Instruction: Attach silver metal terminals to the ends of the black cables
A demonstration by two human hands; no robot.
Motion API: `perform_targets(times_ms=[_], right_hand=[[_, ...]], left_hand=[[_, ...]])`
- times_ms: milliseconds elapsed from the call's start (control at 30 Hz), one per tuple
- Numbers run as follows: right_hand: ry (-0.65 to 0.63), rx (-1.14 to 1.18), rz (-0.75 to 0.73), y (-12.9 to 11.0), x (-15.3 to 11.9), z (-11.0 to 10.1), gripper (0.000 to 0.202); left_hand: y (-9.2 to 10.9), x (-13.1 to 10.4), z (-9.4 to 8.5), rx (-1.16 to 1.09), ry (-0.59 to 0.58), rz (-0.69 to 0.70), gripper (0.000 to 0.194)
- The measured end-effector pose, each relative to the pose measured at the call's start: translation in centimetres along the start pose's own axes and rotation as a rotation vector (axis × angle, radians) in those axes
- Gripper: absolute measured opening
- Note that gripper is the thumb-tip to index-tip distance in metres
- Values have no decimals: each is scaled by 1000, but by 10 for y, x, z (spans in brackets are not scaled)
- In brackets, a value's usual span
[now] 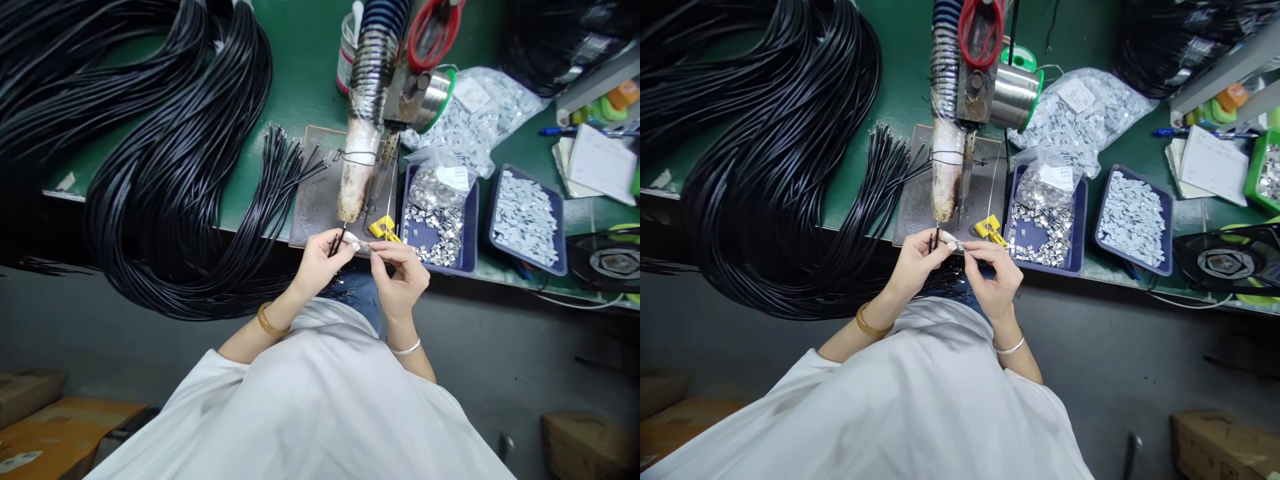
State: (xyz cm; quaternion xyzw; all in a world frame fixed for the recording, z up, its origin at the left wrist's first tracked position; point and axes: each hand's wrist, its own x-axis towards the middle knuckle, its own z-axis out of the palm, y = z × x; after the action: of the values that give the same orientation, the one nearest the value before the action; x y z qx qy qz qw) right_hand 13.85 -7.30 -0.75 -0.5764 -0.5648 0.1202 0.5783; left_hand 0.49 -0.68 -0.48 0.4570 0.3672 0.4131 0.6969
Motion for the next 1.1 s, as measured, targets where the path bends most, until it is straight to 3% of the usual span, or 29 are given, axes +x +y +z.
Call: perform_targets(times_ms=[300, 467, 667, 833, 967, 1100], right_hand=[[7, -90, -81, 1, 3, -2, 10], [0, 43, 96, -1, 6, 0, 4], [67, 49, 118, 3, 4, -1, 2], [-49, -94, -26, 7, 4, -1, 5], [-61, -168, -179, 9, 5, 2, 15], [-59, -206, -240, 12, 6, 2, 19]], left_hand=[[-4, -2, 1, 59, 11, 9, 26], [-3, -4, 3, 99, -10, 7, 18], [-1, -3, 1, 51, -2, 11, 17], [-1, 1, 0, 4, 23, 29, 22], [-1, 3, 0, 33, 33, 44, 23], [-1, 4, 2, 39, 39, 61, 17]])
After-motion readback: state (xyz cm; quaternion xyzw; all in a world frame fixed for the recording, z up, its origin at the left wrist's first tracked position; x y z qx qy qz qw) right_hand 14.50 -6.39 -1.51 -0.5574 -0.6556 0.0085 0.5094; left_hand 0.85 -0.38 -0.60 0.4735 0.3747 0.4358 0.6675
